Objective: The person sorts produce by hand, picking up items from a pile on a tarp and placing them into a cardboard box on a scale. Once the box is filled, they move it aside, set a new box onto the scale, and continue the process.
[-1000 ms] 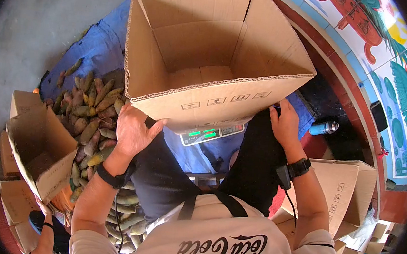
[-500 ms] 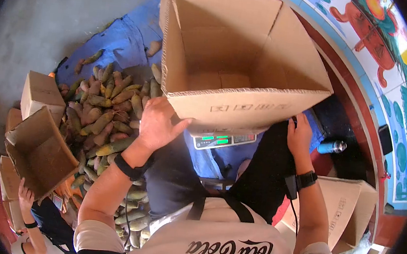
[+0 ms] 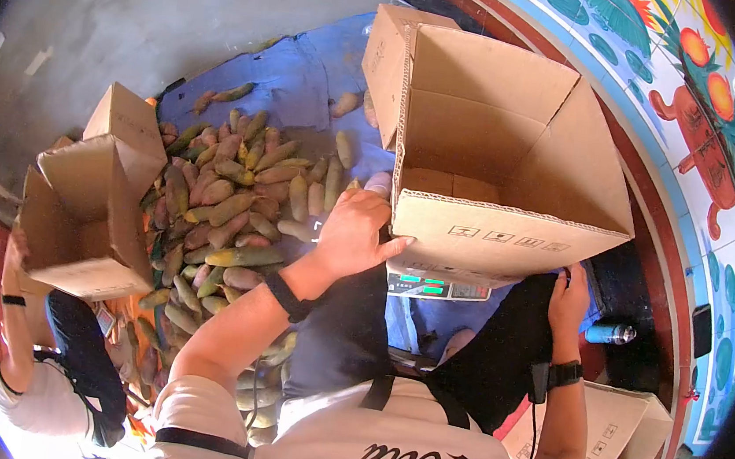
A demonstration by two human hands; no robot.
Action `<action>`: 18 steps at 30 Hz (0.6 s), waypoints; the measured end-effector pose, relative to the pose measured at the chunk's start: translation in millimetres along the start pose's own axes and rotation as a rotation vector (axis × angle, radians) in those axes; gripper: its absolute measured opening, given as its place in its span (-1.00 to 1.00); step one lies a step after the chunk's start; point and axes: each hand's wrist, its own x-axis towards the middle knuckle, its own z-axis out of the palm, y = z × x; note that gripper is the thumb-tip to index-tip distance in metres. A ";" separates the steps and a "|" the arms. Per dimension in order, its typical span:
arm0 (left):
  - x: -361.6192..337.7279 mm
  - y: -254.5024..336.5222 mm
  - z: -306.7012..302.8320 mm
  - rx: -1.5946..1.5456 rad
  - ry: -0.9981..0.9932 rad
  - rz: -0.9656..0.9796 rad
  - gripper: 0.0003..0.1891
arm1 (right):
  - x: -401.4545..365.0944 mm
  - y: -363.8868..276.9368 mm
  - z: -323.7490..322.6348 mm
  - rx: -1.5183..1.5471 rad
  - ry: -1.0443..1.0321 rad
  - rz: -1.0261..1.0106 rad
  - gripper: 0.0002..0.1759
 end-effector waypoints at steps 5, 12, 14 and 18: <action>0.0 0.2 -5.7 -0.038 0.027 0.041 -0.57 | -0.5 5.0 0.4 -0.011 0.008 -0.010 -0.70; -26.9 -22.9 -32.3 -0.171 0.175 -0.111 -0.72 | -3.3 8.7 0.7 -0.016 -0.006 0.017 -0.69; -44.7 -37.0 -37.2 -0.171 0.219 -0.243 -0.71 | -3.5 9.7 1.8 -0.024 0.027 -0.012 -0.71; -100.6 -83.6 -18.6 -0.129 0.263 -0.582 -0.74 | -2.0 11.5 3.0 0.006 0.010 -0.024 -0.73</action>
